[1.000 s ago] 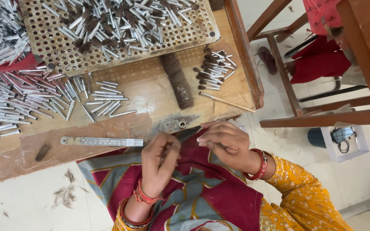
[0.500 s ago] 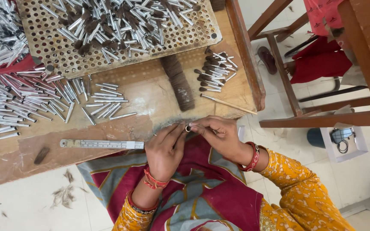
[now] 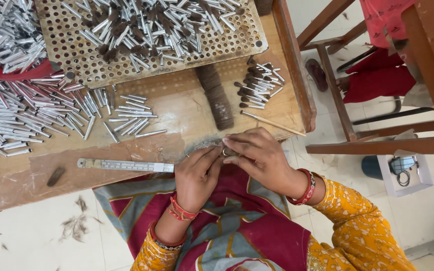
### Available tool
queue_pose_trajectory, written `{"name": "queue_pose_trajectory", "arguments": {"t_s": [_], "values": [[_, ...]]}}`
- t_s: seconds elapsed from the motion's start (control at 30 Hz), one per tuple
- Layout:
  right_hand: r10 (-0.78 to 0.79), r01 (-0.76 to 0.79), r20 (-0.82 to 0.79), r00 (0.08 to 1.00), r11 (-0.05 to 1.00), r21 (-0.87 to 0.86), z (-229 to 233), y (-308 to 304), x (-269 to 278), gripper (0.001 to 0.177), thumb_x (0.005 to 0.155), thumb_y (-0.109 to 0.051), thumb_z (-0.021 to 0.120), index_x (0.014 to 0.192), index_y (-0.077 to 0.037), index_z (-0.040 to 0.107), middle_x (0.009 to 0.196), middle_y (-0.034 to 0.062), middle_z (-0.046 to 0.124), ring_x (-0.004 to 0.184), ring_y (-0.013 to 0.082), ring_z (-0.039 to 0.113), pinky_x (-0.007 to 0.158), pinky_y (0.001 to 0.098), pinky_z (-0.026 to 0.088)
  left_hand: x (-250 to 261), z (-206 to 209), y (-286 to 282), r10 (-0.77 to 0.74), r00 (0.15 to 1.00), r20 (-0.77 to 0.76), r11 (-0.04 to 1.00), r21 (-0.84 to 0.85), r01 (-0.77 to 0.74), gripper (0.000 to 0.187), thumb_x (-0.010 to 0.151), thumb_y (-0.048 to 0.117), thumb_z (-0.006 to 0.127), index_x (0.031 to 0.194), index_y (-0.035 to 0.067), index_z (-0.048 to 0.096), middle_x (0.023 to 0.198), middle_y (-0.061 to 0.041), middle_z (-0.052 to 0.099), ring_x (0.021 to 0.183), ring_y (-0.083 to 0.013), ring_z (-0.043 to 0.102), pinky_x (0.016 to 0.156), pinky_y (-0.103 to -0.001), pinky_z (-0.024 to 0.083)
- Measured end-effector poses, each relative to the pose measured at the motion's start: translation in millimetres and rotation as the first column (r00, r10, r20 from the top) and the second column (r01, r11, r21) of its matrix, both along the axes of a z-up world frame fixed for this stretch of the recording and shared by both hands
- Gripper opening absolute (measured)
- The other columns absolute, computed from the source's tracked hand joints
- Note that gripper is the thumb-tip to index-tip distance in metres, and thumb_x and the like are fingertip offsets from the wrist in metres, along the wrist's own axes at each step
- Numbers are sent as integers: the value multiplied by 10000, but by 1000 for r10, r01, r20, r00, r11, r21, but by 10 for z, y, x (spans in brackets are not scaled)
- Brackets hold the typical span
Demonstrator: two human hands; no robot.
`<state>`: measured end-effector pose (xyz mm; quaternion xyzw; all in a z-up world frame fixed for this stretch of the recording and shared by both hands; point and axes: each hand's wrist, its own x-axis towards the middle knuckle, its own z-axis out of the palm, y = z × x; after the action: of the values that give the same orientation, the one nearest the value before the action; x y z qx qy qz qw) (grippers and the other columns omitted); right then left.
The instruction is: Assembling small metal pins or brush-like components into metal bushings/tubes using a perforated tray for organization.
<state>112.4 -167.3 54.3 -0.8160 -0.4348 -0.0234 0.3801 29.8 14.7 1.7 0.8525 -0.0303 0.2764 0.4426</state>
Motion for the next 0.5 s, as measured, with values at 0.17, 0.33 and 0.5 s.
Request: {"name": "queue_pose_trajectory", "arguments": {"t_s": [0.17, 0.33, 0.5], "values": [[42, -23, 209, 977, 995, -93, 48, -58, -60, 489, 849, -223, 836, 1311, -147, 696, 1325, 73, 641, 1115, 296, 568, 962, 407, 484, -46, 79, 38, -33, 993, -110, 996, -86, 23, 421, 838, 46, 804, 1240, 80, 680, 979, -80, 752, 682, -228, 646, 626, -352, 540], [56, -25, 224, 973, 990, -141, 77, -48, -100, 529, 847, -262, 828, 1346, -171, 676, 1362, 83, 617, 1082, 315, 555, 936, 411, 493, -75, 125, 78, -85, 987, -139, 987, -145, 65, 593, 841, 57, 806, 1374, 74, 545, 964, -37, 775, 528, -140, 547, 529, -298, 494], [48, -27, 179, 983, 993, -117, 131, -18, -115, 568, 830, -268, 821, 1359, -147, 656, 1350, 102, 614, 1099, 316, 571, 941, 426, 497, -84, 166, 97, -100, 983, -151, 982, -175, 73, 600, 830, 57, 819, 1360, 68, 539, 960, -40, 785, 509, -134, 545, 512, -291, 493]]}}
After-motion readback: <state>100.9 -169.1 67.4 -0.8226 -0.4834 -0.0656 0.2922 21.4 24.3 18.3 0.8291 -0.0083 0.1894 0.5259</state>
